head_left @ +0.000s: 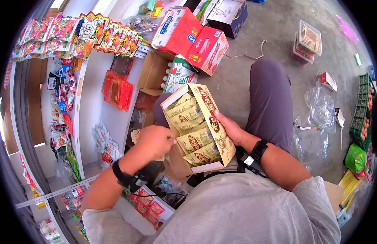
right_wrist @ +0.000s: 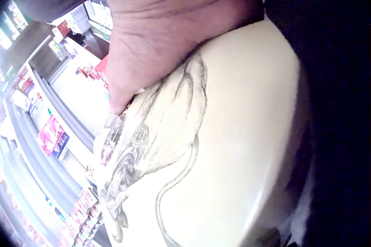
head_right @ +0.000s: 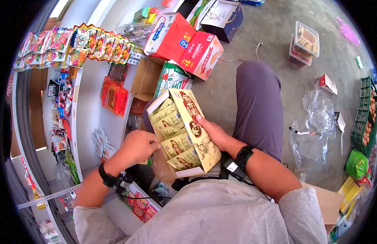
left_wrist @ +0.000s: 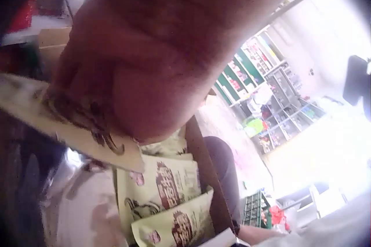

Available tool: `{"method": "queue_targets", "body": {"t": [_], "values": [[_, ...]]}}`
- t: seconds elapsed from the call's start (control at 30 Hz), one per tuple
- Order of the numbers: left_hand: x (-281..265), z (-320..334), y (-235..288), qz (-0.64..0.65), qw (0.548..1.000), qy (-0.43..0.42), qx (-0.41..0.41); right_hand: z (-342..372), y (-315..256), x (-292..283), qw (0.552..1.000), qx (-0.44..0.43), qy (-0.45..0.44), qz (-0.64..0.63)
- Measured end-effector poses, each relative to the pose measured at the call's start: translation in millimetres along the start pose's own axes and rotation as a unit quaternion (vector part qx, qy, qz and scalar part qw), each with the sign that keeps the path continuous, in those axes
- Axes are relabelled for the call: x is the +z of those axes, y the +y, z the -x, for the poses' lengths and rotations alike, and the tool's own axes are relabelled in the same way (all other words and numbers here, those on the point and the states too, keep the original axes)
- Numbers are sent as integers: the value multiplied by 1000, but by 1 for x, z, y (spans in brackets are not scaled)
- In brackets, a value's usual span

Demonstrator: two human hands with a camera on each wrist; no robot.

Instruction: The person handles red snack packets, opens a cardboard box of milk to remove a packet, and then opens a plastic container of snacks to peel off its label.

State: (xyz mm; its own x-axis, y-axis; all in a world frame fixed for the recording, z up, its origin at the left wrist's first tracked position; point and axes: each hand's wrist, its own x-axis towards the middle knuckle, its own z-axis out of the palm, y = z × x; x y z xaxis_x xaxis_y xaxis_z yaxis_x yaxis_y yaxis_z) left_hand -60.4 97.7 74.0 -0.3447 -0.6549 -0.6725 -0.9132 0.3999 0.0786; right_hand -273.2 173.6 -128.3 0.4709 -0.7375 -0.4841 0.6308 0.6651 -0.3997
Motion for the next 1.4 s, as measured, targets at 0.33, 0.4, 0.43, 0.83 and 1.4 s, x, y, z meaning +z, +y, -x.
{"method": "queue_targets", "body": {"t": [0.33, 0.4, 0.43, 0.83, 1.4], "values": [[-14, 27, 18, 122, 982, -62, -127, 2, 0, 2, 1000, 12, 14, -8], [-4, 8, -13, 148, 976, -131, -89, -1, 2, 1, 1000, 13, 1, 1], [2, 0, -22, 148, 978, -143, -42, -1, 2, 3, 1000, 12, 2, -5], [20, 21, 13, 12, 1000, 17, 17, 1, -2, -4, 1000, 20, -21, 10], [11, -16, -28, 156, 925, -346, 19, 4, -2, 2, 1000, 14, -7, -7]]}}
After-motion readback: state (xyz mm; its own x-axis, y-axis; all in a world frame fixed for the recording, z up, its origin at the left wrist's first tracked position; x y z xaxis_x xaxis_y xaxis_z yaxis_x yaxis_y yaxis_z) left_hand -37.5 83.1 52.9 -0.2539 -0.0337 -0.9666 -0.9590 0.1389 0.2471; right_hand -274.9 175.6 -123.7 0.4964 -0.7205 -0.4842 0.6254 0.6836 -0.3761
